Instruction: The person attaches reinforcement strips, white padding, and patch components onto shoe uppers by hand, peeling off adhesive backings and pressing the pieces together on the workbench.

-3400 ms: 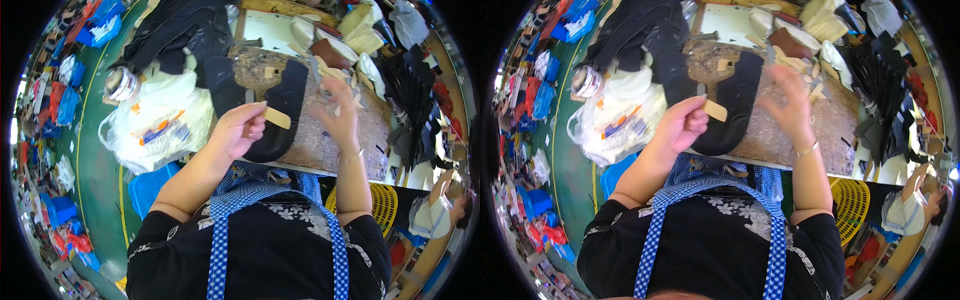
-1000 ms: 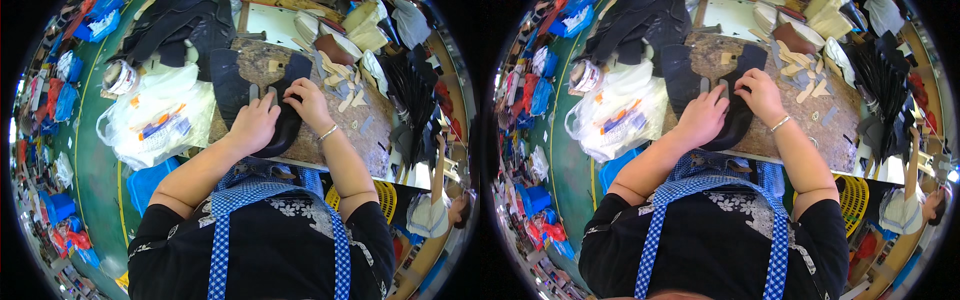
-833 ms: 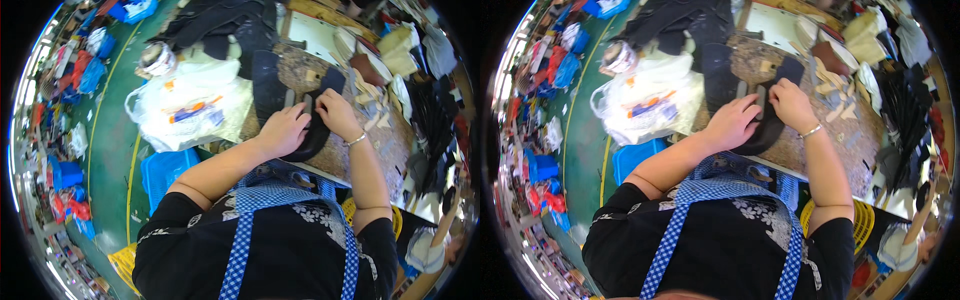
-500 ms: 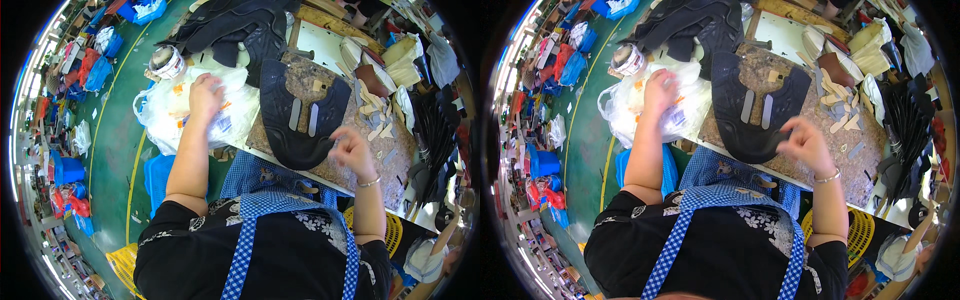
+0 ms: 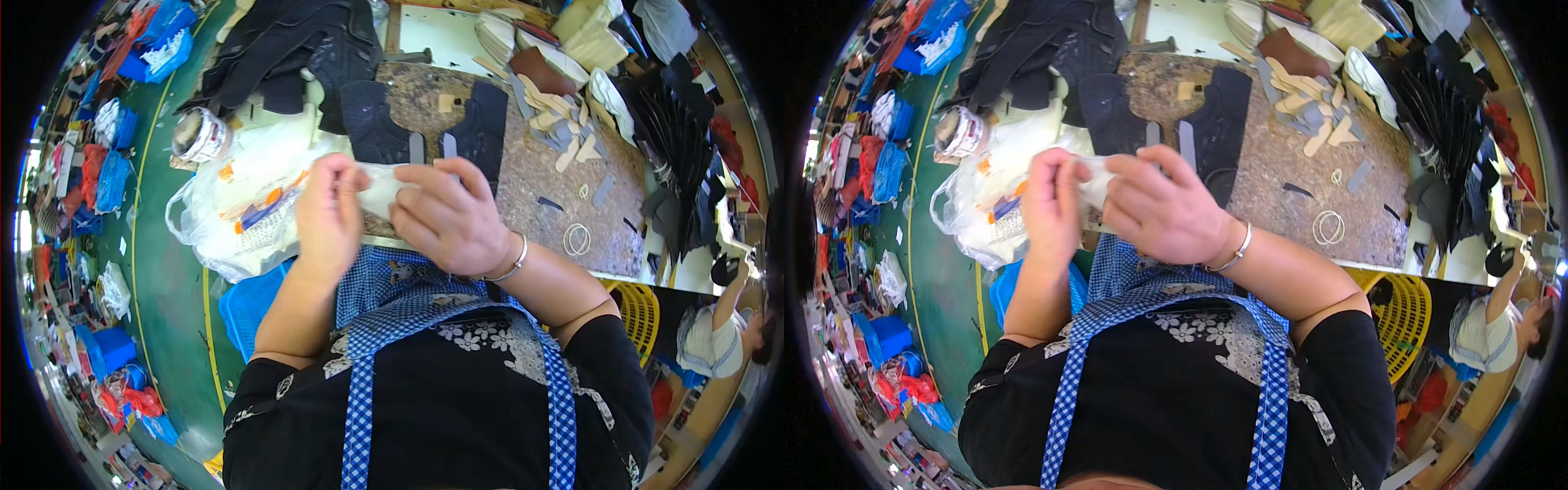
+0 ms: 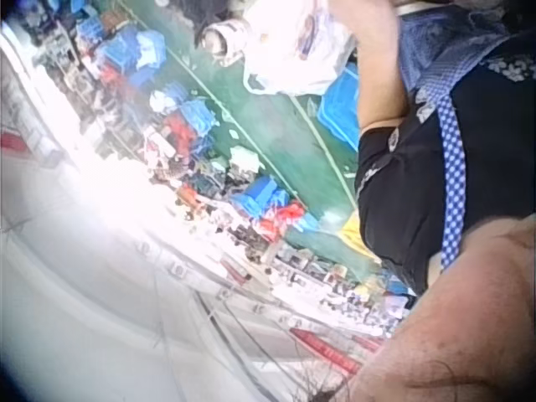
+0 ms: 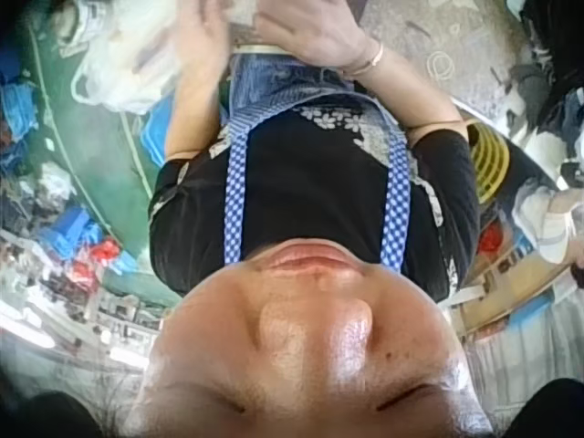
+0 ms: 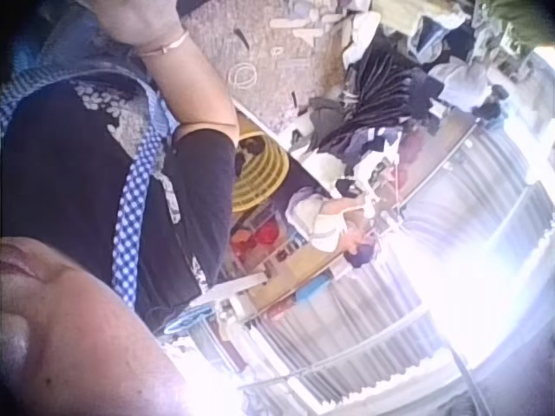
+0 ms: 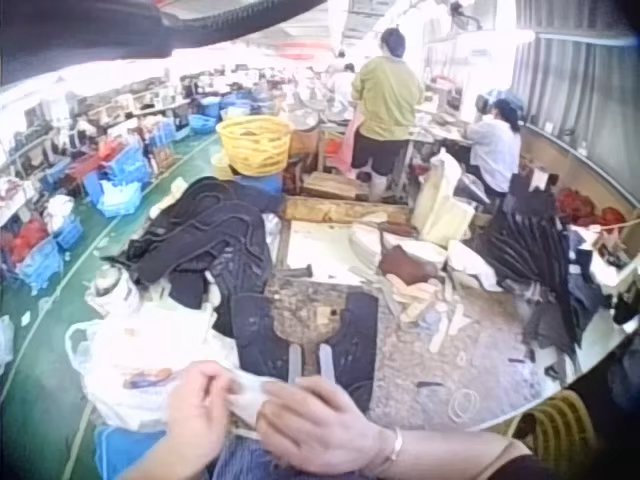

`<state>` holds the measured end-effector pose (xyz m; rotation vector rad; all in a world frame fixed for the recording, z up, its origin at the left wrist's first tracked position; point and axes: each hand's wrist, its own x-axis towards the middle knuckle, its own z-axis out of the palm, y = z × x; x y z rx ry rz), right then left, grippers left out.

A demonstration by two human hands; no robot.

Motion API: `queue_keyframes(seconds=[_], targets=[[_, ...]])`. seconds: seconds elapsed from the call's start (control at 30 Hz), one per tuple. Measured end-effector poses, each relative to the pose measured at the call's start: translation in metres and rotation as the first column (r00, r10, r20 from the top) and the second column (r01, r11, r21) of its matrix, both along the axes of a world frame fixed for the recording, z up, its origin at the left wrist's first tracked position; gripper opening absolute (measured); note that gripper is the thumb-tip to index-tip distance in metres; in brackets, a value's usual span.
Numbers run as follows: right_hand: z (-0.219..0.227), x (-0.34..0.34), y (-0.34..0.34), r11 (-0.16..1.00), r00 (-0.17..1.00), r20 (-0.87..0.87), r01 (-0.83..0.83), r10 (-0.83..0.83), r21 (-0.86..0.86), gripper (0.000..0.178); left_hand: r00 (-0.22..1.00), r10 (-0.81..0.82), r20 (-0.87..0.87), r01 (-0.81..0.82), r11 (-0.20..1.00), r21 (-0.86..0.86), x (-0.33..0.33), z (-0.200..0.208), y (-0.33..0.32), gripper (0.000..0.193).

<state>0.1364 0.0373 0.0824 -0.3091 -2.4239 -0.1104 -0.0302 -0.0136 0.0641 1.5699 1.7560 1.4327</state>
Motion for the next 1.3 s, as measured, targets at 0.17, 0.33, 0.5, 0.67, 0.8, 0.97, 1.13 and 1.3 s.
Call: queue_keyframes(seconds=[0.17, 0.33, 0.5, 0.67, 0.8, 0.97, 1.13, 1.3], targets=[[-0.016, 0.033, -0.01, 0.995, 0.987, -0.128, 0.099, -0.1, -0.017, 0.004, 0.847, 0.163, 0.507, -0.154, 0.986, -0.06, -0.057, -0.028, -0.016, 0.009], [-0.016, 0.075, 0.026, 0.777, 0.765, -0.26, 0.447, -0.589, -0.442, 0.013, 0.977, -0.173, -0.126, 0.123, 0.935, -0.332, -0.08, -0.003, -0.053, 0.013], [-0.021, 0.089, 0.033, 0.191, 0.481, -0.488, -0.542, -0.728, -0.819, 0.029, 0.612, -0.584, -0.534, 0.44, 0.812, -0.384, -0.07, 0.03, -0.048, 0.025], [-0.02, 0.039, -0.009, -0.166, 0.662, -0.396, -0.619, -0.636, -0.768, 0.032, 0.858, -0.461, 0.225, 0.494, 0.861, -0.121, -0.003, 0.013, -0.022, 0.046], [-0.03, 0.033, -0.024, -0.096, 0.766, -0.42, -0.525, -0.488, -0.846, 0.033, 0.685, -0.292, 0.668, 0.526, 0.832, -0.175, 0.021, -0.016, -0.007, 0.028], [-0.032, 0.065, -0.005, -0.146, 0.855, -0.095, -0.195, -0.51, -0.97, 0.025, 0.628, -0.268, 0.731, 0.532, 0.833, -0.152, 0.011, -0.022, -0.005, 0.044], [-0.038, 0.057, -0.017, -0.12, 0.852, -0.007, -0.083, -0.524, -0.989, 0.034, 0.812, -0.256, 0.524, 0.369, 0.921, -0.122, 0.015, -0.05, -0.007, 0.049], [-0.059, 0.055, -0.024, 0.132, 0.848, 0.036, 0.123, -0.528, -0.984, 0.042, 0.965, -0.2, 0.172, 0.243, 0.928, -0.284, 0.017, -0.042, -0.008, 0.052]])
